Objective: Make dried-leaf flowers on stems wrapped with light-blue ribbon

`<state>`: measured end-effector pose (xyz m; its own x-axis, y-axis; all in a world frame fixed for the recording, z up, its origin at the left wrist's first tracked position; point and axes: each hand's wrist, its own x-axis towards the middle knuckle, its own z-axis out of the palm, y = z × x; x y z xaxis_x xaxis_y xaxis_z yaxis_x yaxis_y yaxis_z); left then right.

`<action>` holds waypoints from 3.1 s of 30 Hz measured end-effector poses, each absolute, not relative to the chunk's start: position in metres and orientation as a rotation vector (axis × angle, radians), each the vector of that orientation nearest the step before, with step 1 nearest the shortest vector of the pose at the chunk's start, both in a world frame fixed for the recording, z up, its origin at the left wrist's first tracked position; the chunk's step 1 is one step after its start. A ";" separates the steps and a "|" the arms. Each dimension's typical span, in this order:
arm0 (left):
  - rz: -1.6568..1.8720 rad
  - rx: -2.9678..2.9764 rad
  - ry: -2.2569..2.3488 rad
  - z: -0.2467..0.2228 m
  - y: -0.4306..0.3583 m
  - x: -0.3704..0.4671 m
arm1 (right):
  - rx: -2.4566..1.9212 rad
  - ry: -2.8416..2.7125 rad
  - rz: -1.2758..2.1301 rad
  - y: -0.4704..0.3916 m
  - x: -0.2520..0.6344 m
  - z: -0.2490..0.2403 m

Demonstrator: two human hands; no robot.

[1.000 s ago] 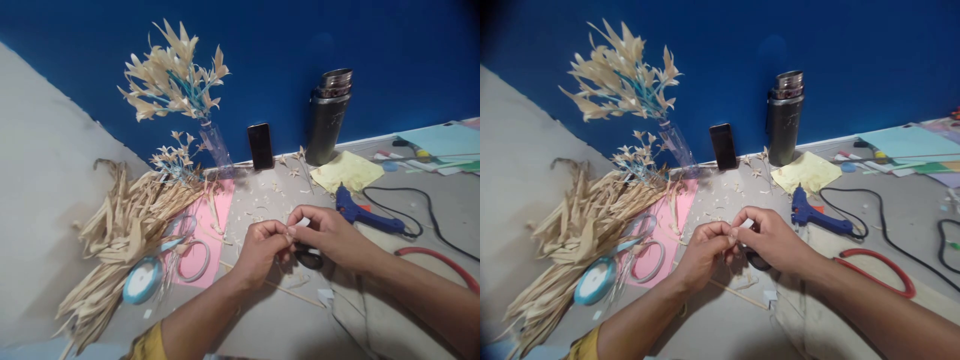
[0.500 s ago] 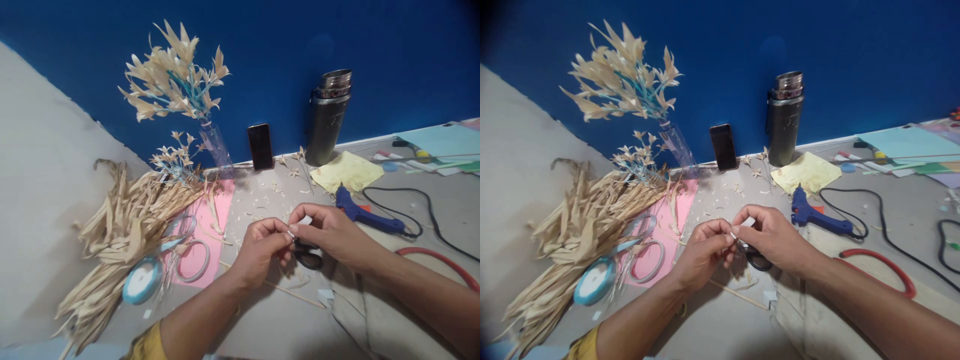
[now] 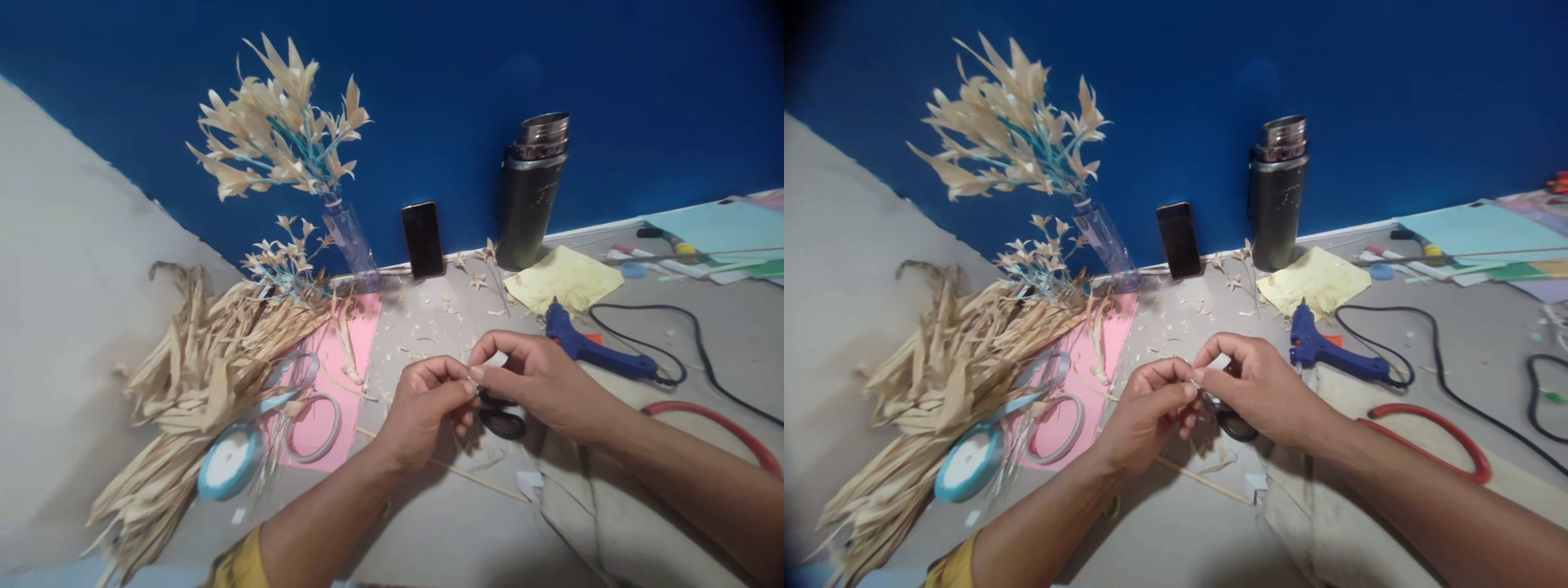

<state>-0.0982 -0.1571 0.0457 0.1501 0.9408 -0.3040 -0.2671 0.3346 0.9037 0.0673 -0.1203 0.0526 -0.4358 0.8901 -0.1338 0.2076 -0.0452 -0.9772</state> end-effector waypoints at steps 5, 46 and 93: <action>1.015 0.816 1.067 0.044 -0.157 -0.098 | -1.168 -1.662 1.505 -0.120 0.066 0.054; 1.026 1.032 1.165 0.050 -0.153 -0.103 | -0.755 -2.303 0.111 -0.123 0.078 0.052; 1.006 1.009 1.251 0.050 -0.161 -0.093 | -0.844 -2.095 0.370 -0.127 0.063 0.035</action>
